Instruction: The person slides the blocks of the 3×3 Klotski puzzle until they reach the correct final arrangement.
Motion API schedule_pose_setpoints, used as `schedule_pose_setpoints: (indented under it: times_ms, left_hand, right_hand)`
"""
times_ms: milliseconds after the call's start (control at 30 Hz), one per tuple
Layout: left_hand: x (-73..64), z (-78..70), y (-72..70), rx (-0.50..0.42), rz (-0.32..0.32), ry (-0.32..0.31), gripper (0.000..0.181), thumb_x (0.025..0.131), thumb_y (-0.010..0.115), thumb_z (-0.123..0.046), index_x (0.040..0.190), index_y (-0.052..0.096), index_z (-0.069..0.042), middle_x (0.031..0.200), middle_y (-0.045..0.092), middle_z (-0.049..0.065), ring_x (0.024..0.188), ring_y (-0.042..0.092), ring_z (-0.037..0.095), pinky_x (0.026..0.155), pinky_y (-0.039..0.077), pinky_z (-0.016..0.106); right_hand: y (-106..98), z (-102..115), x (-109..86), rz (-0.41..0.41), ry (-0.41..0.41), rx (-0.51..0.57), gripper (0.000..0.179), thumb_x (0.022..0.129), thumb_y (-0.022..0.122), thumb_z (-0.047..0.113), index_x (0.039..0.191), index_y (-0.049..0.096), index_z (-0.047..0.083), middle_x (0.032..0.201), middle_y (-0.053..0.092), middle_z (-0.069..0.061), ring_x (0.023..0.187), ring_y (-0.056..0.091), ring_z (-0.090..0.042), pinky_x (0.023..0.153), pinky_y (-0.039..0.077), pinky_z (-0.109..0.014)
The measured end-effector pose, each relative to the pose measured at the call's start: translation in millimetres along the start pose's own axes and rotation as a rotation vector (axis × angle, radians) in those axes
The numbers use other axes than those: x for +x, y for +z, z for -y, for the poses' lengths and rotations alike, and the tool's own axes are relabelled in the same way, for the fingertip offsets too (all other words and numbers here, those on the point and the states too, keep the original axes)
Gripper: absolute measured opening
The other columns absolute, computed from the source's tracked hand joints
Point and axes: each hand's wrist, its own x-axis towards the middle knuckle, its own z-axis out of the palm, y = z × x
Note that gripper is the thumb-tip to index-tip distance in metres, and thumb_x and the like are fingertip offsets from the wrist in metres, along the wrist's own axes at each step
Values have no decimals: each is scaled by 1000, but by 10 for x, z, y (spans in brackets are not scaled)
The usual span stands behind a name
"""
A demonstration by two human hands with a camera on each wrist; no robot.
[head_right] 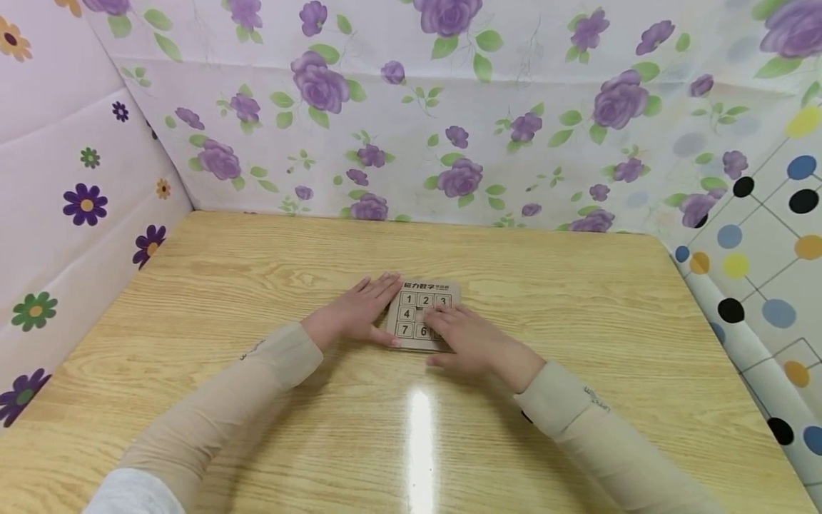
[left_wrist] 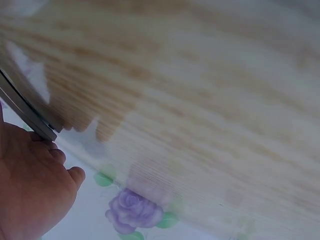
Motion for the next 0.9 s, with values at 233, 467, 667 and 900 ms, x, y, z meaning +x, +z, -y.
schedule_pose_setpoints:
  times_ms: [233,467,667,900]
  left_hand:
    - [8,6,6,13,-7,3,115,77,55,-73,153,1,-7,161,-3,8,148,-3,21,121,0,40]
    - [8,7,21,4,-7,6,114,77,56,-72,153,1,-7,161,-3,9,148,-3,21,121,0,40]
    - [7,8,31,4,-7,1,114,77,56,-72,153,1,-7,161,-3,8,148,-2,21,121,0,40]
    - [8,17,31,7,-15,10,114,78,55,-73,153,1,-7,161,-3,8,148,-2,21,121,1,40]
  right_hand:
    - [-12,-64,-114,-23,7,-22,74,89,62,41,144,37,-1,148,40,-17,139,31,-37,116,21,-53]
    - [-1,-6,-175,-23,-24,-46,74,90,61,42,143,37,-3,148,39,-19,140,30,-37,116,22,-53]
    - [4,162,-188,-11,-102,-35,71,90,61,42,142,40,-3,146,42,-19,139,32,-37,115,23,-53]
    - [45,195,-157,6,-98,-58,74,90,59,45,143,38,-2,148,40,-17,141,30,-35,116,21,-52]
